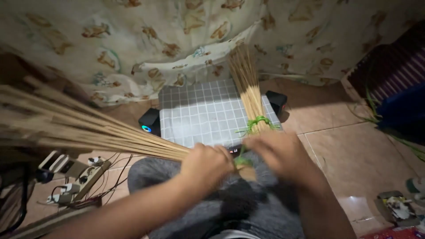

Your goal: Gathering thin wooden sticks into bundles and securing them with green plastic strips.

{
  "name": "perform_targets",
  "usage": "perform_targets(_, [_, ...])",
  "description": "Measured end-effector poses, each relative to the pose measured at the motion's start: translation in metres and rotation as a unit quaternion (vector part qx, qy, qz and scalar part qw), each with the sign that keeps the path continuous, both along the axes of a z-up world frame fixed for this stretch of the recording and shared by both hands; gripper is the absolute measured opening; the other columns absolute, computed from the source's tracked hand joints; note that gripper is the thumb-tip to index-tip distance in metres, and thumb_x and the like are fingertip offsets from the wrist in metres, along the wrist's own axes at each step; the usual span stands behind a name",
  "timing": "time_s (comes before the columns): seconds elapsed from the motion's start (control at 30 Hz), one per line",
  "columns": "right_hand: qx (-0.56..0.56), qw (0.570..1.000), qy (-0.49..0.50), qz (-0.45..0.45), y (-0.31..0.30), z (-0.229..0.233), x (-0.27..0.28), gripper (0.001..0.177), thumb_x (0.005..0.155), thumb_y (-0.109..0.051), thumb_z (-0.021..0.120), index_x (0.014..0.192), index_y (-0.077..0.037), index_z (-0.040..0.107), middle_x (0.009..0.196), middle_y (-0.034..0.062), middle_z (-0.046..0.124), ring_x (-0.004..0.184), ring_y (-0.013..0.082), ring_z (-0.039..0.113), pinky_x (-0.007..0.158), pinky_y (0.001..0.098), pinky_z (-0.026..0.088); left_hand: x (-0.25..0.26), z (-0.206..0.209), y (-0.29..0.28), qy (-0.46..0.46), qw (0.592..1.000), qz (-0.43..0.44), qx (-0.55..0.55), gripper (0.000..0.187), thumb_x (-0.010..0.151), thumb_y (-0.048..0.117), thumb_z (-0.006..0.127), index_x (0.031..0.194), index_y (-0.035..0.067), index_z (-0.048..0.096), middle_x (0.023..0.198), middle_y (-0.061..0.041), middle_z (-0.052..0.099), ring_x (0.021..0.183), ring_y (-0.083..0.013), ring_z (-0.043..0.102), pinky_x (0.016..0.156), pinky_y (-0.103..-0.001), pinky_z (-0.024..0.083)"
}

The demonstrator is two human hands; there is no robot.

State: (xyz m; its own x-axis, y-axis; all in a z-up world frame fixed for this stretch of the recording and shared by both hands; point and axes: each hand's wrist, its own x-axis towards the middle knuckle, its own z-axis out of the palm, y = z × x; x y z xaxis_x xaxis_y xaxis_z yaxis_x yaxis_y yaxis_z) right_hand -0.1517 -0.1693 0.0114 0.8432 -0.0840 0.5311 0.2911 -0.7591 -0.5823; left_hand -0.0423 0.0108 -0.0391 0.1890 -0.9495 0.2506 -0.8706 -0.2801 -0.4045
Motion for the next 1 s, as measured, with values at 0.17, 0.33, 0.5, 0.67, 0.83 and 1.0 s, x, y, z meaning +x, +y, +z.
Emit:
perform_targets(0.17, [0.156,0.96,0.213,0.097,-0.008,-0.125,0.014,0.018,0.077,-0.003,0.062,0.086,-0.004,0.077,0.079,0.0021,0.078,0.069,0.0135,0.066,0.065,0.0268,0.054,0.006,0.051,-0.004,0.13,0.99,0.046,-0.023,0.018,0.089,0.021,0.059,0.08,0.008,0.067,0.063,-0.012,0.069,0.044,-0.0309,0.065,0.044,-0.045,0.053])
perform_targets(0.33, [-0.09,0.992,0.063,0.062,0.02,-0.034,-0.025,0.009,0.079,-0.013,0.065,0.087,-0.014,0.069,0.075,0.0007,0.074,0.052,0.0215,0.064,0.049,0.0348,0.05,0.027,-0.009,-0.008,0.079,0.992,0.099,-0.003,0.021,0.078,0.034,0.071,0.072,0.013,0.071,0.064,-0.007,0.07,0.049,-0.0256,0.066,0.046,-0.04,0.048])
perform_targets(0.5, [0.186,0.966,0.127,0.128,-0.045,-0.081,0.049,0.019,0.077,-0.007,0.067,0.09,-0.005,0.08,0.068,-0.0025,0.059,0.065,0.0098,0.051,0.062,0.0244,0.04,-0.006,0.044,-0.01,0.165,0.986,0.026,0.031,0.014,0.093,0.019,0.059,0.087,0.008,0.064,0.067,-0.009,0.069,0.044,-0.0247,0.064,0.044,-0.043,0.054])
perform_targets(0.67, [-0.015,0.969,0.205,0.136,0.008,-0.019,-0.018,0.019,0.079,-0.011,0.057,0.094,-0.009,0.068,0.085,0.0044,0.076,0.07,0.0216,0.067,0.067,0.0336,0.054,0.036,0.024,-0.024,0.062,0.991,0.096,-0.076,0.02,0.078,0.023,0.068,0.083,0.005,0.06,0.059,-0.01,0.067,0.041,-0.0249,0.064,0.038,-0.039,0.05])
perform_targets(0.83, [-0.123,0.991,0.053,0.002,-0.055,-0.018,0.026,0.012,0.09,-0.009,0.07,0.098,-0.006,0.077,0.084,0.016,0.078,0.076,0.0356,0.074,0.072,0.0452,0.057,-0.006,0.028,-0.021,0.061,0.998,0.0,-0.025,0.013,0.08,-0.003,0.058,0.077,0.002,0.07,0.058,-0.01,0.067,0.05,-0.0317,0.071,0.043,-0.046,0.056])
perform_targets(1.0, [0.122,0.848,0.515,-0.035,-0.001,-0.08,0.021,0.047,0.095,-0.01,0.054,0.141,0.002,0.06,0.136,0.028,0.067,0.131,0.0385,0.062,0.114,0.0474,0.047,0.008,0.092,-0.004,0.022,0.99,0.068,-0.124,0.012,0.081,0.018,0.055,0.081,0.007,0.059,0.055,-0.005,0.063,0.047,-0.0294,0.07,0.041,-0.044,0.055])
